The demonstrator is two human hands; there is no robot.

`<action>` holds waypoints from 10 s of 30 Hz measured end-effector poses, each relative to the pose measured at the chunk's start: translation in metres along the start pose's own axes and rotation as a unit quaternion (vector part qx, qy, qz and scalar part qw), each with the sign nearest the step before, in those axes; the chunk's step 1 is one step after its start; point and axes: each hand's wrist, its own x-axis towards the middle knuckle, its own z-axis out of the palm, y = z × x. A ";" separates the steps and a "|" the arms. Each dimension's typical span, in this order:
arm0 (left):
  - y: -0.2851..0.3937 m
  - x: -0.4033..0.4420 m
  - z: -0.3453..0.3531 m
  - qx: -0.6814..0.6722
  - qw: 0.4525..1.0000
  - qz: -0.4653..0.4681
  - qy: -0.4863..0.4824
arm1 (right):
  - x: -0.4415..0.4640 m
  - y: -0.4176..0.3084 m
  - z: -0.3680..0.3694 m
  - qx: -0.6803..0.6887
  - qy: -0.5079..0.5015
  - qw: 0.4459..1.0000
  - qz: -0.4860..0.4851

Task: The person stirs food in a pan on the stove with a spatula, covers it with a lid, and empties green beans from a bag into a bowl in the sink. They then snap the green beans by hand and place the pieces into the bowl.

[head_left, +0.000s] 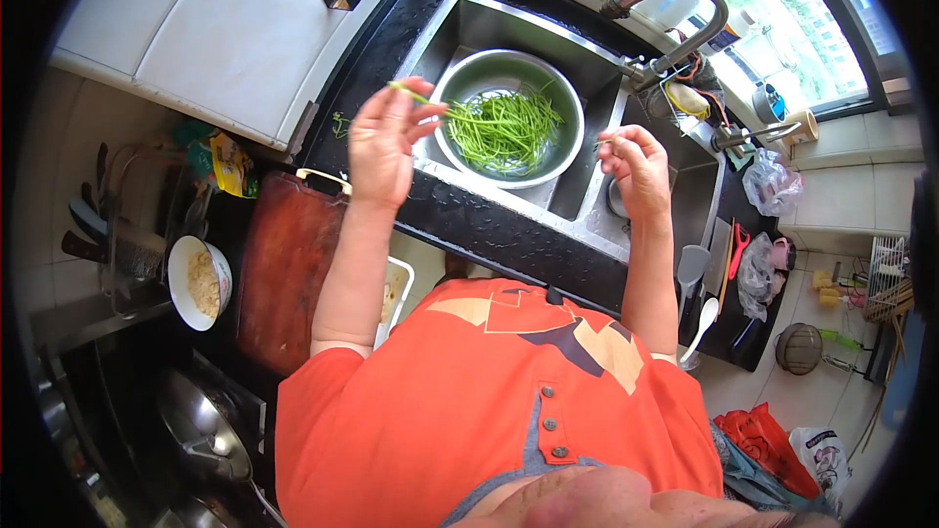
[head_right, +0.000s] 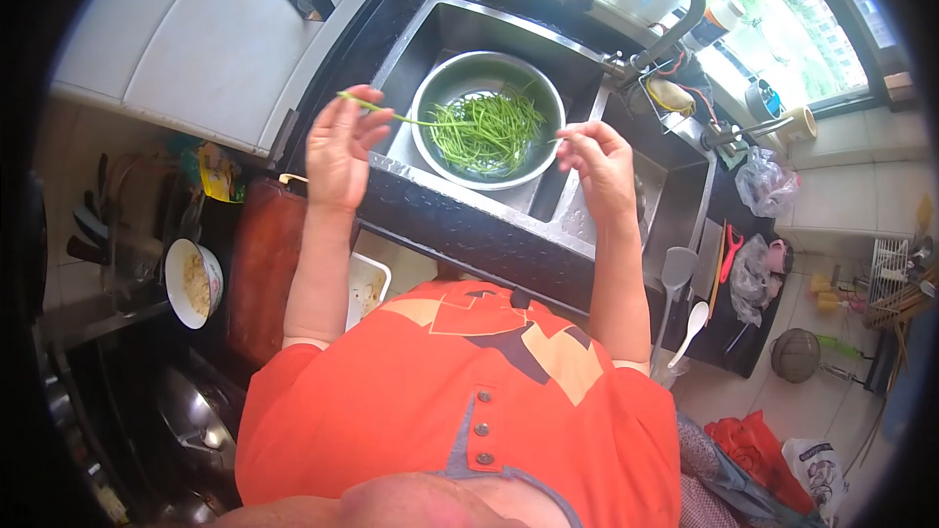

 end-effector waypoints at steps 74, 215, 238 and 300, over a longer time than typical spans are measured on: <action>-0.031 -0.040 0.009 0.173 0.982 -0.066 -0.031 | -0.004 0.009 0.088 -0.098 -0.158 0.981 0.053; -0.111 0.000 -0.053 0.146 0.947 -0.282 0.050 | 0.188 0.272 -0.058 -0.679 0.077 0.717 0.135; -0.102 0.030 0.027 0.100 0.983 -0.152 -0.013 | 0.037 0.098 0.035 -0.526 -0.088 0.814 -0.229; -0.035 -0.037 0.040 0.479 0.822 0.237 -0.197 | -0.010 -0.002 0.079 -0.047 -0.155 0.984 0.076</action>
